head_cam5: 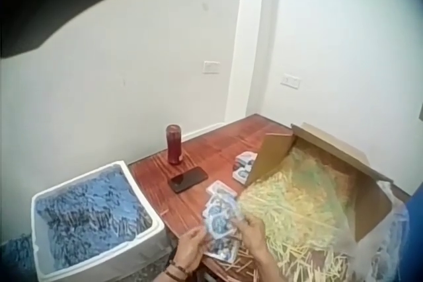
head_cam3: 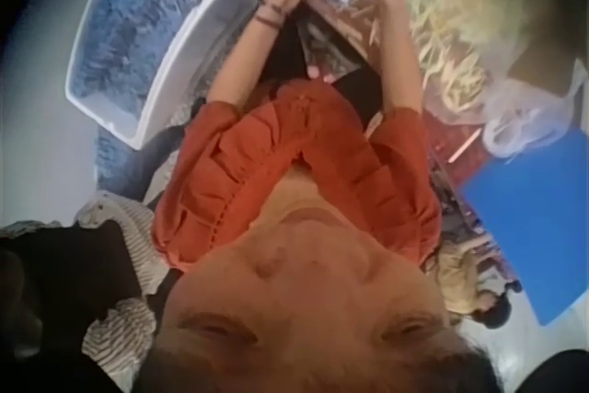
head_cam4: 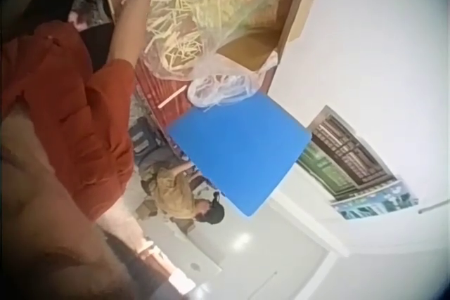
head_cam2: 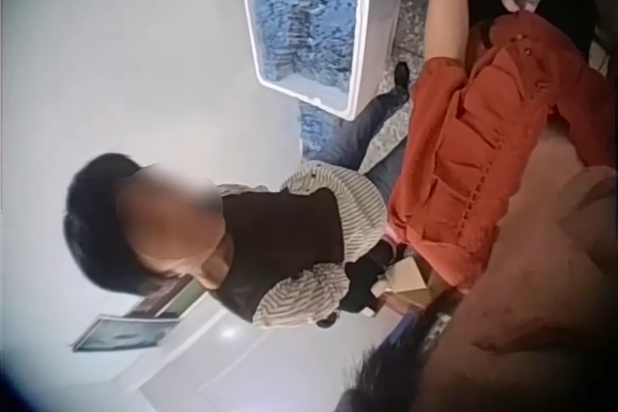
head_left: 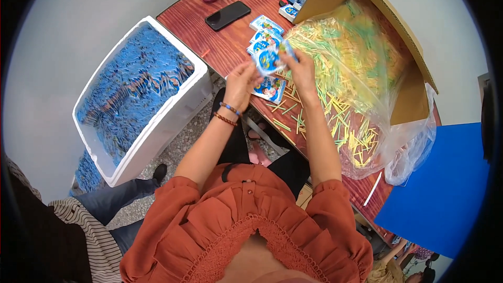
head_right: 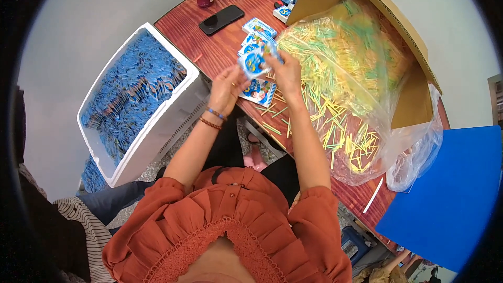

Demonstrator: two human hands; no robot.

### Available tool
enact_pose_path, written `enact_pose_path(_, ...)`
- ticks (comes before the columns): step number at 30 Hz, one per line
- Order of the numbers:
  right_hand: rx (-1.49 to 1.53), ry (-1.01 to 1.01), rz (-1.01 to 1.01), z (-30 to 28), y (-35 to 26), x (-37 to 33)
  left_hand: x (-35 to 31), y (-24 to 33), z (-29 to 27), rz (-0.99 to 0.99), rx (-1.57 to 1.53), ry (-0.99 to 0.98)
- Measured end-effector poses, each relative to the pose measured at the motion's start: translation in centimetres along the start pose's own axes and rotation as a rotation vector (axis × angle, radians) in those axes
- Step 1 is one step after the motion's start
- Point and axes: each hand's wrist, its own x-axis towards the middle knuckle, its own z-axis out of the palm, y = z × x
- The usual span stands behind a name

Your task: Packing small blue packets into a cardboard box containing yellow shredded paper filler.

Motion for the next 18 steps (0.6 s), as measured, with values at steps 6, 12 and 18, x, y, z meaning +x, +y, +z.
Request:
enact_pose_path(6,-0.642,-0.105,-0.058,1.3,2.2,8.7,5.0,1.2,-1.1,0.066,0.23,0.152)
enact_pose_path(12,-0.924,-0.033,-0.064,3.0,2.6,8.9,7.0,0.9,-2.4,-0.001,0.357,0.202)
enact_pose_path(18,-0.934,0.138,-0.265,0.9,2.1,4.9,7.5,0.6,-1.6,-0.022,0.399,0.184)
